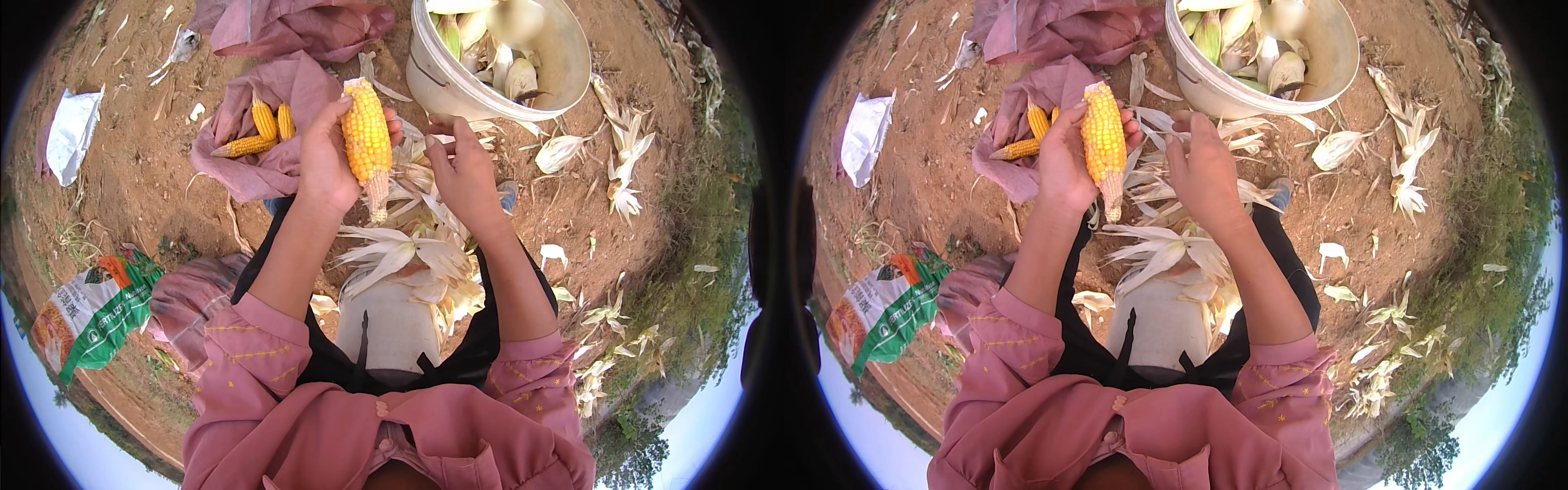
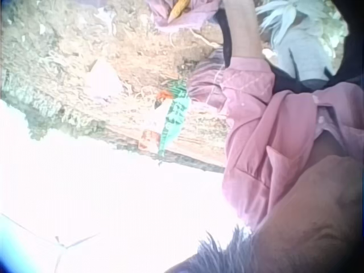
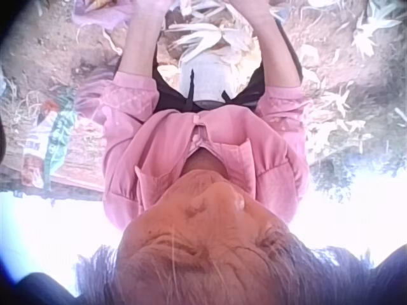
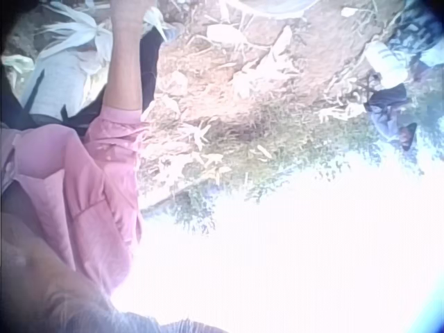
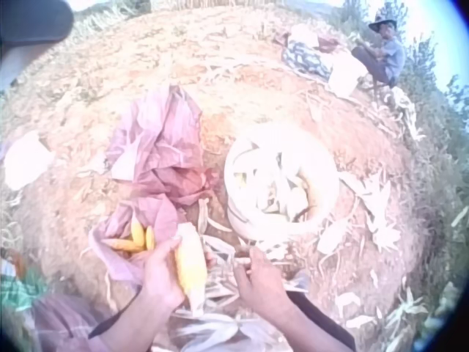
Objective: The person sits on the ground and shucks corn cobs by hand, removing husks and silk. Shucked cobs are placed into a cloth bundle, and husks are discarded on the ground.
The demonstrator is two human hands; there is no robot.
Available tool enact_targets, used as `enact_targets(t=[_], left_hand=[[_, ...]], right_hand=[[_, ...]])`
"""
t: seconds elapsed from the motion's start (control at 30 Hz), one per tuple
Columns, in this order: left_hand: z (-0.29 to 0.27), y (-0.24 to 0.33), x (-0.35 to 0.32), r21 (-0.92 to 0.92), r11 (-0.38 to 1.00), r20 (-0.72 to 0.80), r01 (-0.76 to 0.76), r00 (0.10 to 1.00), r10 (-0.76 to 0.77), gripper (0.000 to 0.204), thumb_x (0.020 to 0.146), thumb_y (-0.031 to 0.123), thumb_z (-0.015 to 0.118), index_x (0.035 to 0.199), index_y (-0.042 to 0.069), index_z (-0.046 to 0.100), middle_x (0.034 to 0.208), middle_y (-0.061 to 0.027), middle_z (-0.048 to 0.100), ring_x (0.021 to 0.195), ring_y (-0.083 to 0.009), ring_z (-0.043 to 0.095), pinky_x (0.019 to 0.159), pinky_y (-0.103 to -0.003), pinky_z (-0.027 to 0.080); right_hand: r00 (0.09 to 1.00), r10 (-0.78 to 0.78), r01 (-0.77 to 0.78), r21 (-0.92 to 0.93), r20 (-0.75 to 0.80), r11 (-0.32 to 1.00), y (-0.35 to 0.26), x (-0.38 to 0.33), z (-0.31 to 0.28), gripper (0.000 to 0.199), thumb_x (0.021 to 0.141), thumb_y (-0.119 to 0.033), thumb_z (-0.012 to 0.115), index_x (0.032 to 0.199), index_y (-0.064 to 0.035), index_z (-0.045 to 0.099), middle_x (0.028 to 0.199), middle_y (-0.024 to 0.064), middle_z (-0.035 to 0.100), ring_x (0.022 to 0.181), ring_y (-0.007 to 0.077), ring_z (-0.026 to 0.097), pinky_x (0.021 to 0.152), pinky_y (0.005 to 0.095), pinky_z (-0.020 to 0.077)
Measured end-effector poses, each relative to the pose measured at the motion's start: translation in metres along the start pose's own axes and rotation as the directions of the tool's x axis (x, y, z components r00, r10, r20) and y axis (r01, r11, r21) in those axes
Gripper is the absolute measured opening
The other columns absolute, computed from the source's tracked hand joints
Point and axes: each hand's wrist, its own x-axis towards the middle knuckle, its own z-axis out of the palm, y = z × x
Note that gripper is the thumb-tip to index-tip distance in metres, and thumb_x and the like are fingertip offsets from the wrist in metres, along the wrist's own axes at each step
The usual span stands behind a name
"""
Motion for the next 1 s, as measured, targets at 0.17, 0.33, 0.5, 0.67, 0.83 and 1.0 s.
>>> enact_targets(t=[0.17,0.33,0.5,0.67,0.83,1.0], left_hand=[[-0.002,0.001,0.0,0.1,0.993,0.06,0.069,0.995,-0.075,0.042,0.088,0.027,0.043,0.112,-0.006,0.05,0.093,-0.0179,0.061,0.079,-0.0252,0.059,0.075,-0.036,0.05],[0.006,-0.003,-0.005,0.249,0.962,0.074,0.114,0.988,-0.137,0.042,0.087,0.029,0.044,0.111,-0.005,0.051,0.091,-0.0156,0.062,0.075,-0.0228,0.06,0.072,-0.034,0.051],[0.006,-0.008,-0.01,0.324,0.932,0.034,0.164,0.982,-0.185,0.039,0.087,0.029,0.046,0.11,-0.003,0.052,0.092,-0.0159,0.062,0.074,-0.023,0.061,0.068,-0.034,0.052],[0.01,-0.01,-0.009,0.35,0.931,0.071,0.108,0.987,-0.141,0.034,0.086,0.028,0.055,0.105,-0.001,0.053,0.089,-0.0136,0.062,0.07,-0.0208,0.061,0.064,-0.032,0.053],[0.008,-0.006,-0.007,0.241,0.97,0.003,0.04,0.999,-0.042,0.028,0.084,0.023,0.062,0.098,0.001,0.052,0.087,-0.0126,0.06,0.067,-0.0203,0.062,0.06,-0.032,0.055],[0.001,0.001,-0.003,0.184,0.983,0.034,0.013,0.999,-0.019,0.031,0.086,0.029,0.057,0.1,0.001,0.052,0.087,-0.0143,0.061,0.07,-0.0218,0.062,0.064,-0.033,0.054]], right_hand=[[0.997,0.073,-0.073,0.29,0.012,0.954,-0.008,0.003,0.001,0.036,0.089,-0.017,0.055,0.118,0.0037,0.049,0.11,0.0162,0.057,0.078,0.0199,0.062,0.069,0.0292,0.0491],[0.996,0.077,-0.084,0.448,0.034,0.89,-0.007,0.006,0.0,0.042,0.089,-0.023,0.058,0.12,0.0036,0.049,0.109,0.0127,0.058,0.08,0.0132,0.06,0.068,0.0249,0.0475],[0.988,0.126,-0.152,0.558,0.086,0.816,-0.004,0.006,0.003,0.03,0.088,-0.023,0.06,0.105,0.0013,0.058,0.088,0.0067,0.063,0.075,0.0101,0.059,0.068,0.0232,0.0465],[0.994,0.105,-0.105,0.386,0.022,0.917,0.003,0.007,0.001,0.023,0.088,-0.023,0.06,0.087,0.0001,0.061,0.073,0.0055,0.064,0.072,0.0132,0.061,0.065,0.0265,0.0467],[0.997,0.042,-0.047,-0.069,-0.065,0.997,0.012,0.008,-0.006,0.028,0.088,-0.026,0.057,0.091,0.0018,0.059,0.075,0.0098,0.064,0.071,0.0192,0.063,0.066,0.0326,0.0482],[0.924,0.161,-0.306,0.419,0.346,0.854,0.002,0.004,-0.001,0.039,0.091,-0.033,0.053,0.108,0.0024,0.055,0.094,0.0095,0.062,0.08,0.017,0.061,0.073,0.0305,0.0483]])
